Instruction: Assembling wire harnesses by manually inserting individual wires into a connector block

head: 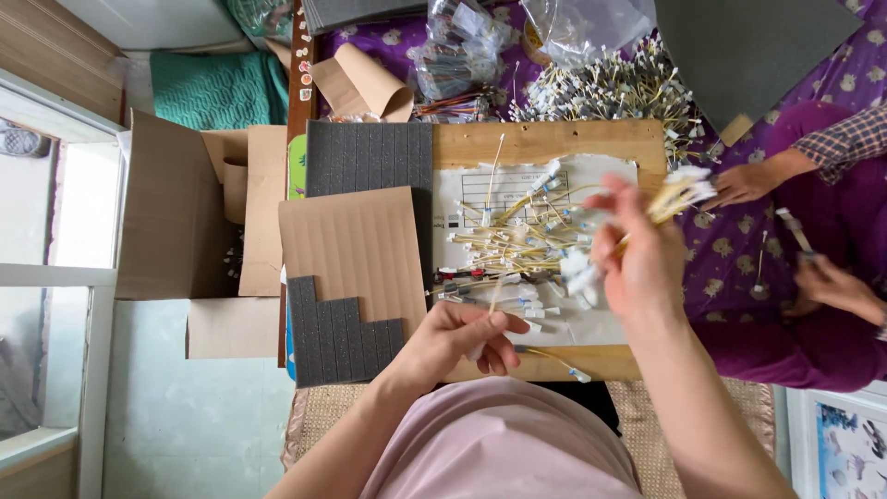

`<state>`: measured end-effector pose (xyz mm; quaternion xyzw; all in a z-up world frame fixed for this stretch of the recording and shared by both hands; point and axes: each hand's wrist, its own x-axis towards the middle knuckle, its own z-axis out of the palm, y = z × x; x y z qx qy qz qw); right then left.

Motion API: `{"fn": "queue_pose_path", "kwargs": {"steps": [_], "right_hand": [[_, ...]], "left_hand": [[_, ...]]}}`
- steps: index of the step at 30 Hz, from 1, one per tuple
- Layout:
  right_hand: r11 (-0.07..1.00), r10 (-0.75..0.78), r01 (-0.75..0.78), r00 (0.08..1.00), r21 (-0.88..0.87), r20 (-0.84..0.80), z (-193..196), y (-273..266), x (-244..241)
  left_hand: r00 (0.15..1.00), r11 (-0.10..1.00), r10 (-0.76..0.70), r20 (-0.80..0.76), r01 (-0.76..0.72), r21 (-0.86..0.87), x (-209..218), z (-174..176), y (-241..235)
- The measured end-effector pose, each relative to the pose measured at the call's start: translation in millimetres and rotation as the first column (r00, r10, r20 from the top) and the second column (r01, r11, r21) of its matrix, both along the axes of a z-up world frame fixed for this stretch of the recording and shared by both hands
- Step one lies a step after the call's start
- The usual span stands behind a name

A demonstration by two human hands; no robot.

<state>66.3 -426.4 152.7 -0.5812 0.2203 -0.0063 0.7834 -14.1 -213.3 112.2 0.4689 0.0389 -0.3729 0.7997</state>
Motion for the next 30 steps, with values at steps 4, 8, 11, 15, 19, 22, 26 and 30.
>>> {"fn": "queue_pose_path", "kwargs": {"steps": [4,8,11,15,19,22,26,30], "right_hand": [[0.88,0.469,-0.474,0.877,-0.031,-0.102,5.4,29.4,-32.1],[0.868,0.483,-0.487,0.873,-0.096,-0.06,-10.9,51.0,-36.0],[0.763,0.586,-0.576,0.808,-0.295,-0.06,-7.6,48.4,-24.4],[0.389,0.747,-0.626,0.644,-0.676,-0.166,7.8,53.1,-8.3],[0.29,0.8,-0.585,0.583,-0.758,-0.144,-9.6,66.1,-3.0],[0.295,0.821,-0.579,0.56,-0.76,-0.108,-43.9,65.1,-1.0],[0.167,0.819,-0.506,0.549,-0.846,-0.167,-84.4,57.8,-1.2],[0.167,0.784,-0.612,0.558,-0.773,-0.272,-64.6,53.5,2.1]], "left_hand": [[0.995,0.997,0.058,-0.086,-0.062,-0.044,0.7,7.0,-7.9],[0.99,0.994,0.034,-0.135,-0.047,-0.097,-5.9,9.8,-16.6],[0.998,0.999,-0.021,-0.063,0.024,0.044,-7.5,12.1,-7.6],[0.865,0.746,-0.28,0.417,-0.078,0.661,0.7,13.6,36.9],[0.844,0.424,-0.324,0.428,-0.274,0.863,4.8,-22.4,111.3],[0.773,-0.009,-0.564,0.291,-0.358,0.934,6.5,-36.5,158.4],[0.806,-0.124,-0.573,0.147,-0.262,0.957,4.8,-59.4,185.9],[0.749,-0.184,-0.652,0.12,-0.31,0.933,11.0,-80.6,203.5]]}}
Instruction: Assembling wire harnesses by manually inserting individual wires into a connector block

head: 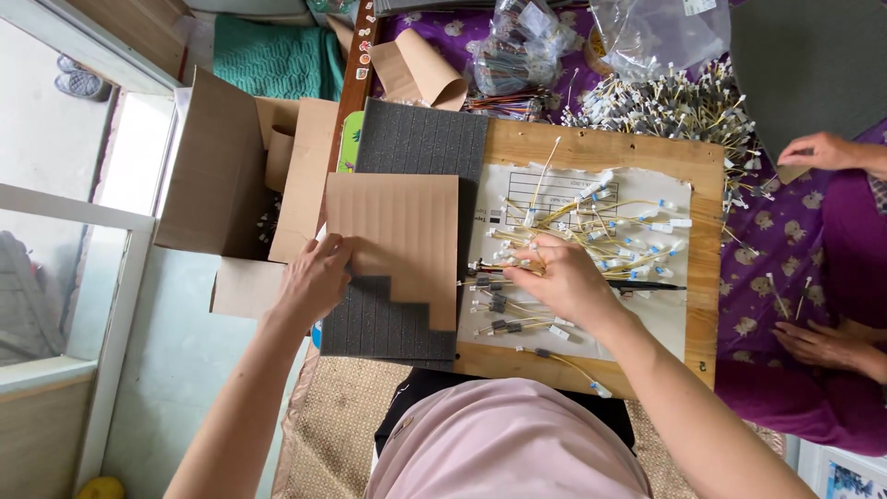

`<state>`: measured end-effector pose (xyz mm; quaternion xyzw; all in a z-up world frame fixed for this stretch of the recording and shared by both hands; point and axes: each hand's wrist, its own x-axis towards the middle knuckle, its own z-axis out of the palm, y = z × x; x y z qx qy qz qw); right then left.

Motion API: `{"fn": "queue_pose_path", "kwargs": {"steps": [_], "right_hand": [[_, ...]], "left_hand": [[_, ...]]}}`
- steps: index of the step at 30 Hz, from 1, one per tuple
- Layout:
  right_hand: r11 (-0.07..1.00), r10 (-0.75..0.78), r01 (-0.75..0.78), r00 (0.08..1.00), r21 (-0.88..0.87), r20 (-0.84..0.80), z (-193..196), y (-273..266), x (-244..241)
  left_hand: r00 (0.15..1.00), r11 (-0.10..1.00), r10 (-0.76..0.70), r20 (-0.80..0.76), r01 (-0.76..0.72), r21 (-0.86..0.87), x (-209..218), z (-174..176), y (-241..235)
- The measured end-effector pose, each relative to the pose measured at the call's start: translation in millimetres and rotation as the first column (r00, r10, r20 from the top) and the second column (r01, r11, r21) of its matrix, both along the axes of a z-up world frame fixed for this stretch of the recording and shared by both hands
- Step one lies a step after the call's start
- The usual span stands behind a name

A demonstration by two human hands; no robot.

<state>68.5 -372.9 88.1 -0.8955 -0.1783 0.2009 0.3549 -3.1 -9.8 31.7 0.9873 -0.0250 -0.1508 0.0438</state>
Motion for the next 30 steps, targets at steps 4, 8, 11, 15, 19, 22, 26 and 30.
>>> {"fn": "queue_pose_path", "kwargs": {"steps": [4,8,11,15,19,22,26,30], "right_hand": [[0.999,-0.033,0.032,0.993,-0.009,-0.116,32.6,0.5,-7.1],[0.991,-0.116,0.095,0.96,-0.091,-0.254,24.4,-1.4,-0.2],[0.991,-0.122,0.098,0.947,-0.094,-0.296,21.7,-4.4,0.0],[0.993,-0.105,0.083,0.944,-0.082,-0.313,23.4,-3.9,0.1],[0.992,-0.116,0.09,0.935,-0.091,-0.335,10.2,-6.8,2.5],[0.993,-0.096,0.067,0.939,-0.099,-0.33,6.4,-2.1,3.5],[0.996,-0.073,0.053,0.938,-0.067,-0.34,13.5,-2.6,-3.7],[0.998,-0.043,0.06,0.923,0.034,-0.383,-1.3,-10.6,-7.2]], "left_hand": [[0.998,0.997,-0.06,0.032,0.058,0.047,3.5,-13.3,11.7],[0.987,0.993,-0.12,0.104,0.119,0.019,2.1,-16.5,17.5],[0.985,0.992,-0.117,0.127,0.121,-0.024,-1.0,-10.8,15.6],[0.974,0.988,-0.111,0.2,0.13,-0.085,-10.2,-8.4,12.8],[0.975,0.991,-0.016,0.223,0.045,-0.125,-16.1,-3.3,10.1],[0.96,0.968,0.132,0.246,-0.072,-0.24,-17.6,13.9,-4.7],[0.893,0.647,0.431,0.132,-0.204,-0.735,-13.8,47.1,-64.1],[0.791,-0.195,0.425,-0.44,-0.395,-0.898,-18.2,69.0,-127.8]]}}
